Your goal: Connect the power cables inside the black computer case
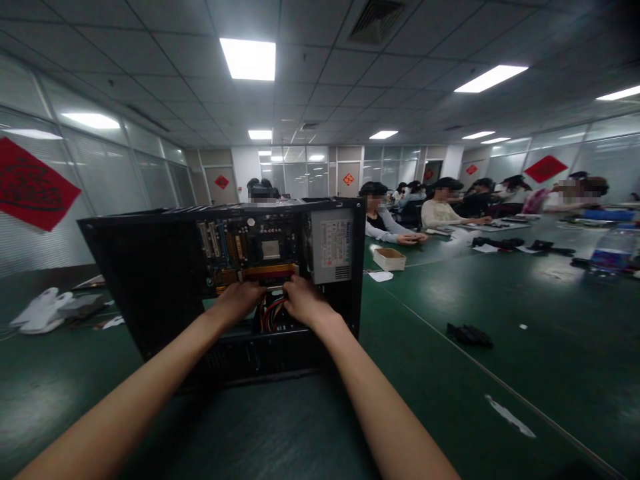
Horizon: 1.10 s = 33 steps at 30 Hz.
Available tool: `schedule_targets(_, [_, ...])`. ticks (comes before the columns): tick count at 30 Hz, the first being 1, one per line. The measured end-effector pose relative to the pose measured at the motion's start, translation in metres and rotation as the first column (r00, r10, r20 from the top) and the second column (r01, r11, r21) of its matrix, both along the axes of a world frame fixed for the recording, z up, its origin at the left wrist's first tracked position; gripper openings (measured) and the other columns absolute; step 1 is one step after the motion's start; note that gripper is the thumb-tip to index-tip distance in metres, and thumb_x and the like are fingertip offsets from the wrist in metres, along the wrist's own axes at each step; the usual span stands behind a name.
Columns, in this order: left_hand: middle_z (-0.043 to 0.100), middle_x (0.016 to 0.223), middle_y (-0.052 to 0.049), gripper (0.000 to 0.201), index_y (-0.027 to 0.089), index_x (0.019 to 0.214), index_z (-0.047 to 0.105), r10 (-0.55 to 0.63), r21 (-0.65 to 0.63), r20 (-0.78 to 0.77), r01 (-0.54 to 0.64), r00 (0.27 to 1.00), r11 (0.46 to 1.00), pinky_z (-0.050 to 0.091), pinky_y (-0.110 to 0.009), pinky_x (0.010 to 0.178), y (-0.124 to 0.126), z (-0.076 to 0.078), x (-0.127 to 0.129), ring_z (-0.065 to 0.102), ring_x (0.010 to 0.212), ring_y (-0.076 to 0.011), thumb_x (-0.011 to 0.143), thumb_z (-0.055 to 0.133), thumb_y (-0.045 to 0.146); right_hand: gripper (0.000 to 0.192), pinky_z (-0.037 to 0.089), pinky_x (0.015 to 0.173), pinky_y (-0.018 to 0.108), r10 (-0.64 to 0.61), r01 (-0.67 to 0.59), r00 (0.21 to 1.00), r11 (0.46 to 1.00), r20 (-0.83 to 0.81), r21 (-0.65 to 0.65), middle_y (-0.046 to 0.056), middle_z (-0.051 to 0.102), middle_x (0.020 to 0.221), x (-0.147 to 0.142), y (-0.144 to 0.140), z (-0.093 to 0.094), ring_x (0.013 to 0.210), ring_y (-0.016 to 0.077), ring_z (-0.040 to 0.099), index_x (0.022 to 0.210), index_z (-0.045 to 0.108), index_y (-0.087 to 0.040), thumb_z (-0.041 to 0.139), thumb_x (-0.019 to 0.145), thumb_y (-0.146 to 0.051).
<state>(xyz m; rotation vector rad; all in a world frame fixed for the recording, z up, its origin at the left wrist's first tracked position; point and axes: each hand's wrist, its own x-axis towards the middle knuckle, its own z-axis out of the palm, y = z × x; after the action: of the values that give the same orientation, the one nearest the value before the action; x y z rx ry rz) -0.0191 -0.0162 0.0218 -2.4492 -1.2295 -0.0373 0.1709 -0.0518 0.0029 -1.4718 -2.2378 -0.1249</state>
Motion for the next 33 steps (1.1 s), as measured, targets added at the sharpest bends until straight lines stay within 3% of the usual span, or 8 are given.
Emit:
schedule_targets(4, [0.07,0.102,-0.015,0.034,0.015,0.112,0.067,0.042,0.051,-0.109,-0.037,0.993,0.998,0.054,-0.038,0.075,-0.001,-0.001,0.004,0.068,0.093,-0.0292,0.09,0.041,0.009,0.019,0.046,0.084,0.029,0.012,-0.012,1.0,1.0,0.014,-0.001,0.011,0.06,0.11,-0.001,0.0,0.0,0.101,0.0211,0.059,0.1,0.065,-0.015,0.057,0.084,-0.02])
schedule_targets(17, [0.069,0.106,-0.017,0.037,0.015,0.116,0.065,0.026,0.036,-0.063,-0.024,0.998,0.999,0.054,-0.041,0.074,-0.002,-0.003,-0.001,0.068,0.094,-0.0318,0.09,0.039,0.009,0.02,0.046,0.082,0.029,0.031,-0.03,0.999,1.0,0.027,-0.007,0.01,0.06,0.109,-0.001,0.003,-0.003,0.099,0.0214,0.059,0.101,0.064,-0.015,0.057,0.083,-0.019])
schedule_targets(33, [0.071,0.097,-0.016,0.028,0.015,0.096,0.071,0.011,0.019,-0.001,-0.011,1.0,1.0,0.053,-0.037,0.074,0.007,0.0,0.004,0.069,0.092,-0.0298,0.09,0.043,0.014,0.018,0.046,0.083,0.03,0.023,-0.023,0.999,1.0,0.032,-0.012,0.011,0.06,0.11,-0.003,-0.001,0.001,0.101,0.0221,0.059,0.1,0.062,-0.015,0.057,0.084,-0.018])
